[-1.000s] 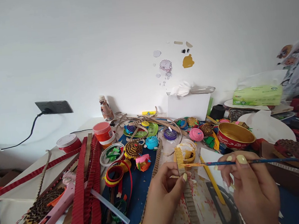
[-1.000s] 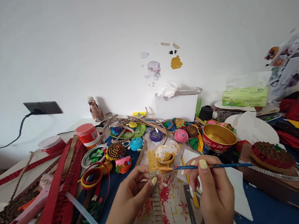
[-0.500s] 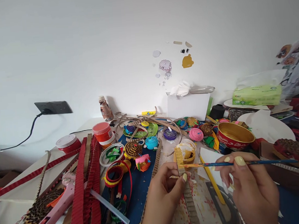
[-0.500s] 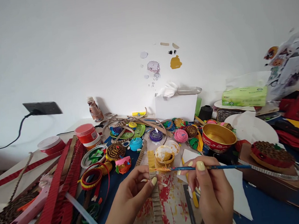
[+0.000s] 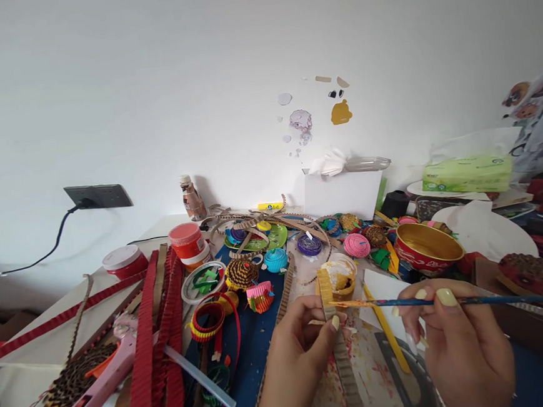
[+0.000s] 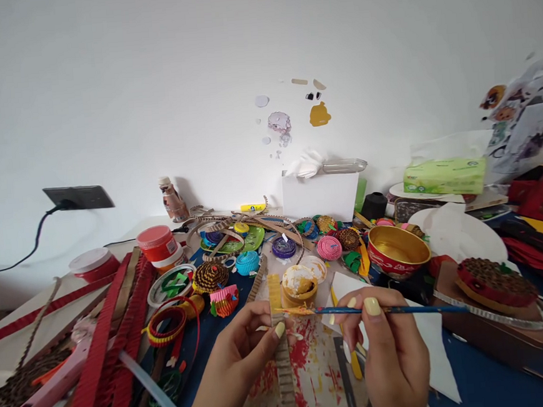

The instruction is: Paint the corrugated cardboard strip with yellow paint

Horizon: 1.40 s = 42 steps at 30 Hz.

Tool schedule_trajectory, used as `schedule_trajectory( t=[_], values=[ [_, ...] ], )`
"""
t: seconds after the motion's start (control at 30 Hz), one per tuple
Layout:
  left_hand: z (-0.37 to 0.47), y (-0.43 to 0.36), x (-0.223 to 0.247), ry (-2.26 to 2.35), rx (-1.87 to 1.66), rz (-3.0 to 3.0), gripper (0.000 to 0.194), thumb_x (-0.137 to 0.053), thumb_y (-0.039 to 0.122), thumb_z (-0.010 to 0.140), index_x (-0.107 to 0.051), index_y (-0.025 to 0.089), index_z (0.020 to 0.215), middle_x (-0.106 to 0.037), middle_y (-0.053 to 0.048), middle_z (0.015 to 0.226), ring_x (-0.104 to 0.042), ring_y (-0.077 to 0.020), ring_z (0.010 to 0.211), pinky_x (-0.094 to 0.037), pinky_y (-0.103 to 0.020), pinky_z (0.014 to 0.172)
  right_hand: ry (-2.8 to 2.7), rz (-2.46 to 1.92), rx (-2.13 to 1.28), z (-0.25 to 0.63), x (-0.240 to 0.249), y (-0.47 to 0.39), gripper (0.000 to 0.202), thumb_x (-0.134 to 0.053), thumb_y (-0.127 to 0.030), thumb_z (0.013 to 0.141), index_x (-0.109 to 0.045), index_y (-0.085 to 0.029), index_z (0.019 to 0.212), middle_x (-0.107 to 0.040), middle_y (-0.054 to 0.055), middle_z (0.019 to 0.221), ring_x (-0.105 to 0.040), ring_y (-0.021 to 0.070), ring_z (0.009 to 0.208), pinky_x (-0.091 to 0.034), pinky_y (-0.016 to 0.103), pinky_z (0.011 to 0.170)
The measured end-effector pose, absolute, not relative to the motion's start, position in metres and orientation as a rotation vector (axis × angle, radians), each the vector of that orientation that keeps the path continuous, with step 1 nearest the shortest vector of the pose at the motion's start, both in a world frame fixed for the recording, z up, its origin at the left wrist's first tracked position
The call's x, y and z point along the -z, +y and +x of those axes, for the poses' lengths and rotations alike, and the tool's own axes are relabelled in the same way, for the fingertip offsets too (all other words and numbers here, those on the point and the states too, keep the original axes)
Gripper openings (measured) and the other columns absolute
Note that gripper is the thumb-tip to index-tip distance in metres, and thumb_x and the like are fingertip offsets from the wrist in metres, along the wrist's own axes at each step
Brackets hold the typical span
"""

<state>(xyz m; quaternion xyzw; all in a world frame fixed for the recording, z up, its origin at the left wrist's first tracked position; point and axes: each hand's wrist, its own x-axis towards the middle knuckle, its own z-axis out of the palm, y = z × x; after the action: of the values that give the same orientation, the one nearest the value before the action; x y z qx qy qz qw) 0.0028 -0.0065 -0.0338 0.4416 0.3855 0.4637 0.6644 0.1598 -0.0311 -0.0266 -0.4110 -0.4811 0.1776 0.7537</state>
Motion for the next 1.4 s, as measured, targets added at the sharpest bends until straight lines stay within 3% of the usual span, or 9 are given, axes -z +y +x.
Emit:
schedule_trajectory(
  t=[0.87,1.4],
  values=[
    [0.004,-0.005,0.049,0.839,-1.086,1.030,0.032,-0.071,0.044,0.068,-0.058,0.018,0.081,-0.053,0.003,0.074,-0.050,-0.0078,0.060,-0.033,-0.020,0.056,-1.131,-0.991,-0.374,0.160,0.031,-0.030,0.020,-0.042,-0.025,0.092,-0.057,-0.020,0.079,-0.054,-0.001,0.068,-0.049,0.0075,0.048,-0.041,0.022,0.044],
    [0.004,-0.008,0.028,0.903,-1.042,1.014,0.038,-0.075,0.046,0.060,-0.055,0.017,0.075,-0.051,0.004,0.070,-0.046,-0.0085,0.059,-0.032,-0.022,0.056,-1.116,-0.965,-0.424,0.162,0.036,-0.027,0.011,-0.044,-0.027,0.091,-0.054,-0.021,0.093,-0.059,0.000,0.074,-0.048,0.0072,0.042,-0.042,0.023,0.040]
  ],
)
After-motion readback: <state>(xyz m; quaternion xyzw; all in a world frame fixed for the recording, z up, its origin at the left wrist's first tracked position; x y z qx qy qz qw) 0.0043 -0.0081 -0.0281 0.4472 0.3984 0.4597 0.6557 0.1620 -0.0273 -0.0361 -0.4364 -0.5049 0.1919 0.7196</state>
